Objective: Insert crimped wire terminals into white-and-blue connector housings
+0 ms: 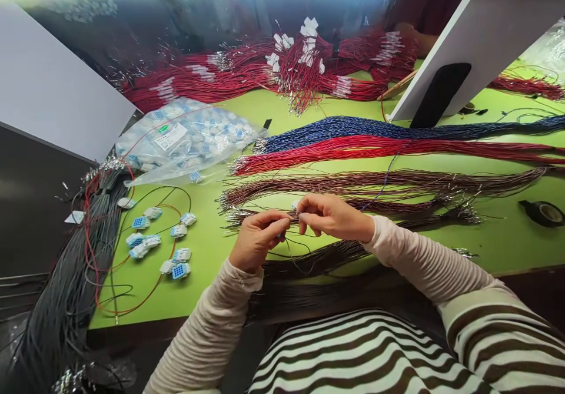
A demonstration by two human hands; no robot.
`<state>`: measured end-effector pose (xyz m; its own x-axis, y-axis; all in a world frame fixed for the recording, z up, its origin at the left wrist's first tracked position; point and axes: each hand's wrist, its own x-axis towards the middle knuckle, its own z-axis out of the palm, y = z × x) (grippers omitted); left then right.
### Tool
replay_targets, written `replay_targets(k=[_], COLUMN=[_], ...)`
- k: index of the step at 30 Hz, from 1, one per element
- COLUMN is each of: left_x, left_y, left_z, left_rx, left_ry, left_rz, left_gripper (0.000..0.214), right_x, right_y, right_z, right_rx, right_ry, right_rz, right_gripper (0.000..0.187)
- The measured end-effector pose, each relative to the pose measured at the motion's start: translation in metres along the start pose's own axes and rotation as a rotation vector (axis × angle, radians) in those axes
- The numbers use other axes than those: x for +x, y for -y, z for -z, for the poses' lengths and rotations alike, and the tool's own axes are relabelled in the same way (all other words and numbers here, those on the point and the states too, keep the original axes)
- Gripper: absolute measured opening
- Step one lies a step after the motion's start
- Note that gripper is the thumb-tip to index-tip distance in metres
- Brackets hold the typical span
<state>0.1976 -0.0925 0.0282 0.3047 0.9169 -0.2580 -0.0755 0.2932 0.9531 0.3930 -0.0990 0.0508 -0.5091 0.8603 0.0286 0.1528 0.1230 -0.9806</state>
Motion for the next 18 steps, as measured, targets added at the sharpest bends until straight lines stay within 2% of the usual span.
replay_targets(k=[4, 7, 11, 18], left_x=[-0.001, -0.001, 0.001, 0.003], left_y=[-0.004, -0.004, -0.003, -0.001], left_z=[-0.003, -0.004, -0.004, -0.004], left_rx=[-0.062, -0.082, -0.089, -0.112], left_ry=[0.034, 0.029, 0.015, 0.005], left_rz=[0.102, 0.164, 0.202, 0.224], left_gripper=[0.029, 0.029, 0.03, 0.031], right_x=[0.001, 0.002, 0.004, 0.005], right_y=[-0.002, -0.004, -0.01, -0.019], right_z=[0.001, 0.001, 0.0, -0.004], right_rx=[0.25, 0.34, 0.259, 0.168], right_ry=[0.003, 0.032, 0.041, -0.024], right_rz=[-0.084, -0.126, -0.099, -0.015], right_gripper=[0.009, 0.009, 0.016, 0.024])
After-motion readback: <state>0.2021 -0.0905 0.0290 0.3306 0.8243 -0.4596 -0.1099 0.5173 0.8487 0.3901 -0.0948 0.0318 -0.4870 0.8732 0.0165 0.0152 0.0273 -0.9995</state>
